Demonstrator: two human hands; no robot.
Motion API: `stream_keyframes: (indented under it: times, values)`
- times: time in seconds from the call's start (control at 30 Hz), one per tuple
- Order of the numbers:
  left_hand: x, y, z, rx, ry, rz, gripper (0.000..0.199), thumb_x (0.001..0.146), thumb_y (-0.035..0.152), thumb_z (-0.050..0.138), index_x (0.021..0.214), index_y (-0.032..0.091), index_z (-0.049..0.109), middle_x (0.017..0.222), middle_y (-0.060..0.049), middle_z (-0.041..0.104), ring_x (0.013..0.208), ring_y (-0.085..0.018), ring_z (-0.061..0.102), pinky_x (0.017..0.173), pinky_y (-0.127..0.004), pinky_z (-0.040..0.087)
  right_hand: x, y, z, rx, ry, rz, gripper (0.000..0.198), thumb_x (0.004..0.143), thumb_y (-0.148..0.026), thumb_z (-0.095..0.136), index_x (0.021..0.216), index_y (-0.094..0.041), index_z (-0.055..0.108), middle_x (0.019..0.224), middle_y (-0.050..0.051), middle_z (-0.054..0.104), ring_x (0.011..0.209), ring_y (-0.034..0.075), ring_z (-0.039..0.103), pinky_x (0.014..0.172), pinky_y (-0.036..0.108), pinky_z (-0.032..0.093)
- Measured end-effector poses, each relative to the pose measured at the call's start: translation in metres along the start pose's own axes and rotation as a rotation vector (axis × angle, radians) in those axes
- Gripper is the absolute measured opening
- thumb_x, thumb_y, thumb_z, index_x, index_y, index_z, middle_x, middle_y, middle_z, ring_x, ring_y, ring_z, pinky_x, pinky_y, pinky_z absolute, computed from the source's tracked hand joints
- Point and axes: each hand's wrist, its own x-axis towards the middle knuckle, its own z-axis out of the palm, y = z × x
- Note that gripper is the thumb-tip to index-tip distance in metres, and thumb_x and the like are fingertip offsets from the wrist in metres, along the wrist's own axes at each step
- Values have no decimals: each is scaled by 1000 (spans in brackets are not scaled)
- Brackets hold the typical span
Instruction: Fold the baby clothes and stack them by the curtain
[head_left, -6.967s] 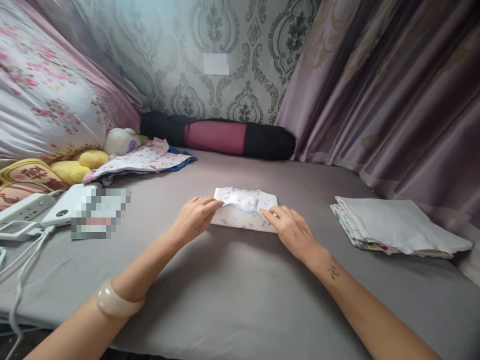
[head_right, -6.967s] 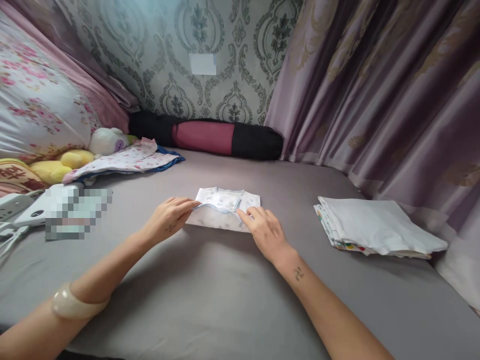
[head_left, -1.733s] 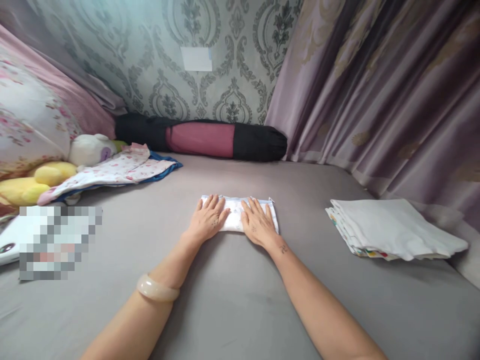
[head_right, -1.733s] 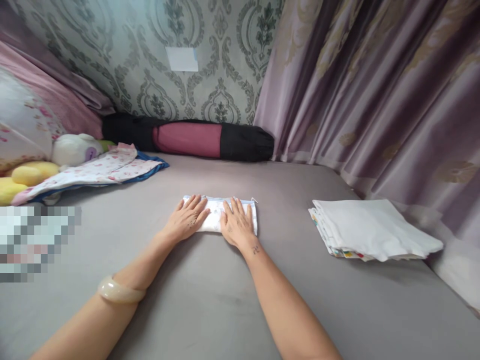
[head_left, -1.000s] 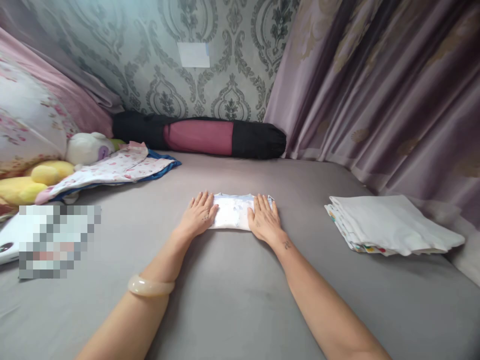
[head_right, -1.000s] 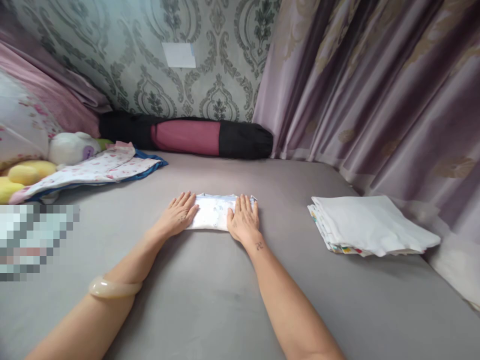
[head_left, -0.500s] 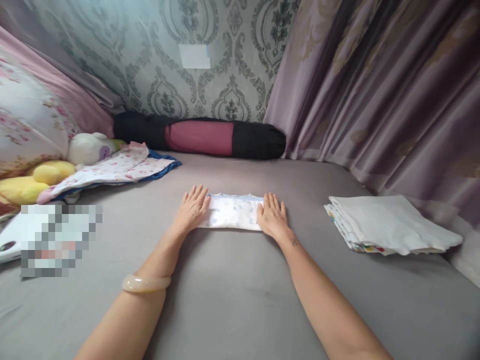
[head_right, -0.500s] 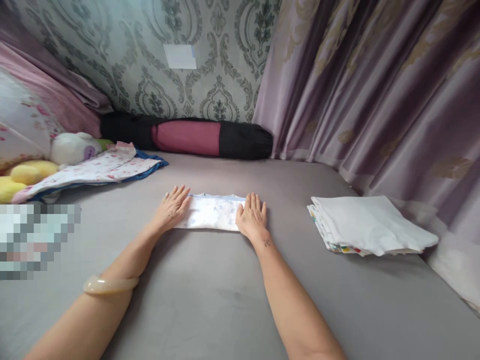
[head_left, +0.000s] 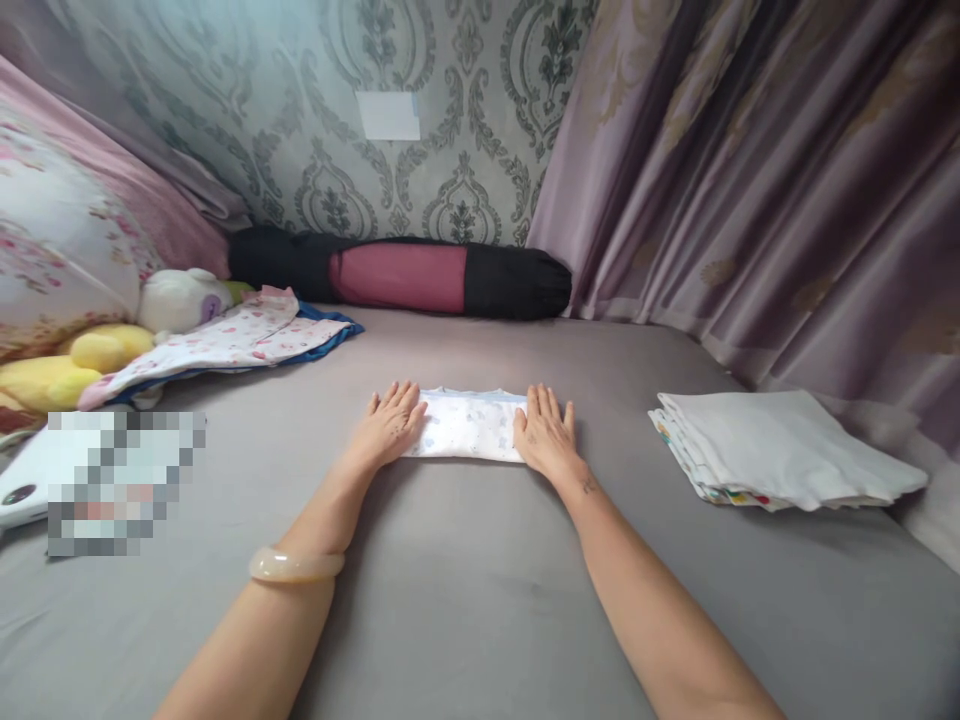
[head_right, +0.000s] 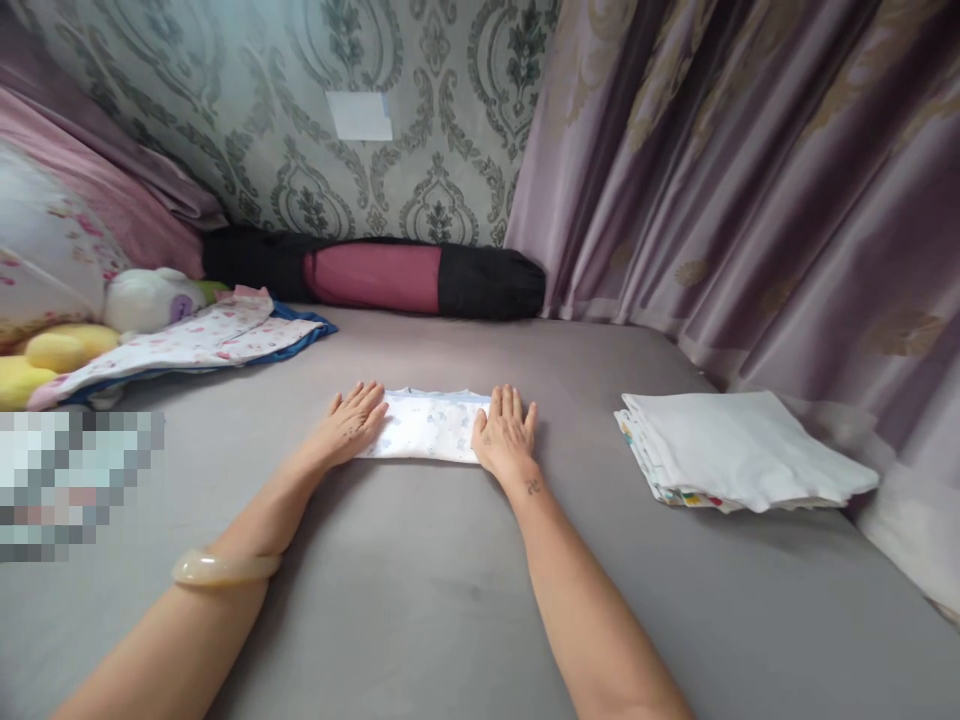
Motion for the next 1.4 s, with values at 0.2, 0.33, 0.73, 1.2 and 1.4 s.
stream_keyframes:
  times: [0.2, 0.33, 0.73, 1.2, 1.4]
  values:
    - [-9, 29, -6, 110, 158, 170, 57, 100, 38, 17, 145, 11, 40, 153, -12, 37, 146, -25, 26, 120, -47, 15, -9, -18, -1, 7, 14, -157, 61, 100, -34, 18, 152, -3, 26, 159, 13, 23, 148, 24, 16, 120, 42, 7]
    - [-9, 35, 4, 122, 89, 219, 60, 101, 42, 19, 145, 8, 40, 152, -15, 38, 144, -27, 30, 118, -48, 22, -10, -22, 5, 7, -42, -146, 62, 100, -37, 17, 151, -2, 26, 159, 14, 22, 148, 24, 16, 120, 39, 8]
    - [-9, 34, 7, 113, 97, 212, 61, 101, 44, 19, 145, 7, 40, 152, -15, 39, 143, -29, 31, 117, -50, 23, -10, -22, 4, 22, -18, -151, 61, 100, -36, 18, 150, -3, 29, 158, 14, 25, 147, 24, 17, 119, 41, 8]
    - [-10, 51, 20, -11, 106, 313, 60, 101, 45, 19, 144, 11, 42, 152, -14, 40, 143, -27, 32, 116, -50, 27, -16, -36, 11, 101, -40, -239, 59, 101, -35, 19, 151, -6, 29, 159, 13, 23, 148, 23, 15, 120, 42, 8]
    - [-12, 53, 20, -9, 132, 314, 58, 101, 44, 21, 142, 10, 44, 150, -16, 41, 142, -29, 34, 115, -51, 27, -17, -36, 9, 86, -53, -239, 59, 101, -35, 20, 151, -7, 29, 159, 13, 22, 148, 23, 14, 120, 42, 8]
